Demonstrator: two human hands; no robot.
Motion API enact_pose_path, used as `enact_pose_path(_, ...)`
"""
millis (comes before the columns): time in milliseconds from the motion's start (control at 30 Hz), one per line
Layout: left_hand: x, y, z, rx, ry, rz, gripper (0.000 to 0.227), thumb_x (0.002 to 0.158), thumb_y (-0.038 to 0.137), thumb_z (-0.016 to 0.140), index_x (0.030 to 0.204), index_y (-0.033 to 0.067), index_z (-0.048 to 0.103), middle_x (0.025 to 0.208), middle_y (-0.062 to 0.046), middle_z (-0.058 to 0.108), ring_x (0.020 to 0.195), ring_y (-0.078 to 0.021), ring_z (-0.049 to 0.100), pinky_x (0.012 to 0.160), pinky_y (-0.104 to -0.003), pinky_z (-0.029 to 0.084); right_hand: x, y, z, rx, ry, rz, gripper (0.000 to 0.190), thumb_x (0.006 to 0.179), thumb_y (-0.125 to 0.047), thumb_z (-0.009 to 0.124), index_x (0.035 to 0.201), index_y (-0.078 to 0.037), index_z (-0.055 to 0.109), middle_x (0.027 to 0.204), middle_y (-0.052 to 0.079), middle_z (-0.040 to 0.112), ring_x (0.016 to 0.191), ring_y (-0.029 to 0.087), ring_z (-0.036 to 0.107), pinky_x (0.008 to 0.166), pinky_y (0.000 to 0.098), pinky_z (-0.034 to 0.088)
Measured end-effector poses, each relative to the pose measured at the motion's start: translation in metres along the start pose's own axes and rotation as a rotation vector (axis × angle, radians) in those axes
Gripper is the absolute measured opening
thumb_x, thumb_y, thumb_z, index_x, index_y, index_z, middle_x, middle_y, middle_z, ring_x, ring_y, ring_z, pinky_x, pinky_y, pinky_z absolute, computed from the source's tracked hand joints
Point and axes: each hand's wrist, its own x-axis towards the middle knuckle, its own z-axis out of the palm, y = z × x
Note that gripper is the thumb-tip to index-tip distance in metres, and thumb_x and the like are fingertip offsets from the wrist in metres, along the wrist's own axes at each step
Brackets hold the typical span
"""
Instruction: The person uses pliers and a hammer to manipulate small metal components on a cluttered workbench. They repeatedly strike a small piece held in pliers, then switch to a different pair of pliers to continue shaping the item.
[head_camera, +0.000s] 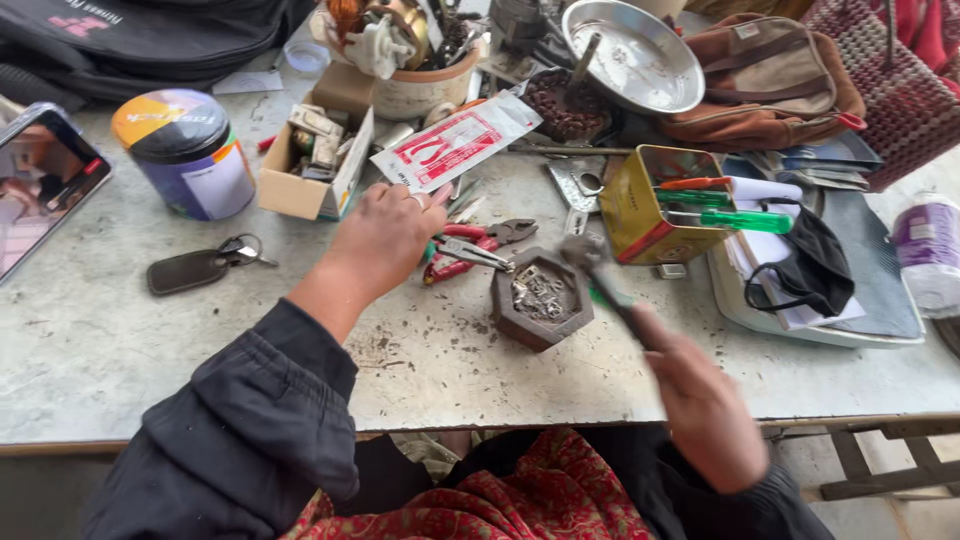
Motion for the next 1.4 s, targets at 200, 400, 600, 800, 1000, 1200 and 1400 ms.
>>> enact_pose_path(200,0.004,-0.007,-0.004,-0.128,0.184,0.000,0.031,0.089,0.007,0.059,0.119,0.0095,0.069,0.103,-0.009,0.070,0.104,-0.0298,0.062,0.098,-0.045,0.045,-0.003,0.046,-0.017,-0.455,0.104,-0.026,0.052,0.092,-0.018,0.067,0.144,-0.016,0.062,0.097,0.011,0.067,0.081,0.030,0.064,0.073,0.0405,0.050)
enact_pose_path(400,0.006,0.013,-0.012,-0.105,0.328,0.050,0.034,0.081,0.001,0.060,0.113,0.0089,0.066,0.113,-0.009,0.068,0.116,-0.0301,0.059,0.107,-0.046,0.043,0.022,0.054,-0.038,-0.495,0.163,-0.292,0.040,0.087,-0.021,0.070,0.126,-0.013,0.071,0.108,0.009,0.068,0.100,0.029,0.064,0.090,0.0406,0.051)
enact_pose_path(600,0.006,0.024,-0.008,-0.130,0.323,0.089,0.025,0.088,0.006,0.061,0.112,0.0119,0.064,0.118,-0.008,0.066,0.117,-0.0280,0.058,0.108,-0.045,0.041,0.048,-0.007,-0.033,0.053,0.008,-0.334,0.045,0.082,-0.017,0.079,0.126,-0.011,0.071,0.110,0.006,0.070,0.097,0.019,0.068,0.083,0.0316,0.055)
enact_pose_path(800,0.008,0.021,-0.011,-0.052,0.292,0.108,0.021,0.093,0.010,0.061,0.113,0.0112,0.064,0.111,-0.007,0.066,0.111,-0.0277,0.058,0.105,-0.046,0.042,0.113,-0.041,0.021,0.391,-0.208,-0.320,0.043,0.078,-0.018,0.085,0.115,-0.003,0.068,0.099,0.004,0.073,0.086,0.015,0.067,0.077,0.0309,0.056)
enact_pose_path(1000,0.011,0.022,-0.010,-0.080,0.254,0.051,0.021,0.090,0.009,0.059,0.111,0.0115,0.064,0.117,-0.008,0.068,0.110,-0.0277,0.059,0.105,-0.044,0.042,0.126,-0.027,0.048,0.261,-0.021,-0.594,0.022,0.086,-0.007,0.081,0.102,-0.005,0.065,0.096,0.007,0.070,0.088,0.020,0.070,0.076,0.0320,0.055)
enact_pose_path(1200,0.014,0.035,-0.010,-0.356,0.075,-0.040,0.014,0.086,0.003,0.057,0.097,0.0097,0.063,0.102,-0.008,0.068,0.114,-0.0322,0.060,0.102,-0.045,0.043,0.139,-0.003,0.036,0.049,0.000,-0.981,0.024,0.083,-0.003,0.079,0.104,-0.002,0.067,0.099,0.010,0.070,0.090,0.027,0.068,0.076,0.0372,0.057)
enact_pose_path(1400,0.017,0.035,-0.015,-0.382,0.009,-0.082,0.020,0.083,-0.003,0.057,0.097,0.0084,0.065,0.098,-0.009,0.066,0.109,-0.0316,0.060,0.103,-0.046,0.043,0.133,-0.006,0.036,0.309,-0.181,-0.588,0.031,0.079,-0.010,0.083,0.107,-0.005,0.071,0.102,0.008,0.072,0.089,0.017,0.073,0.074,0.0288,0.059)
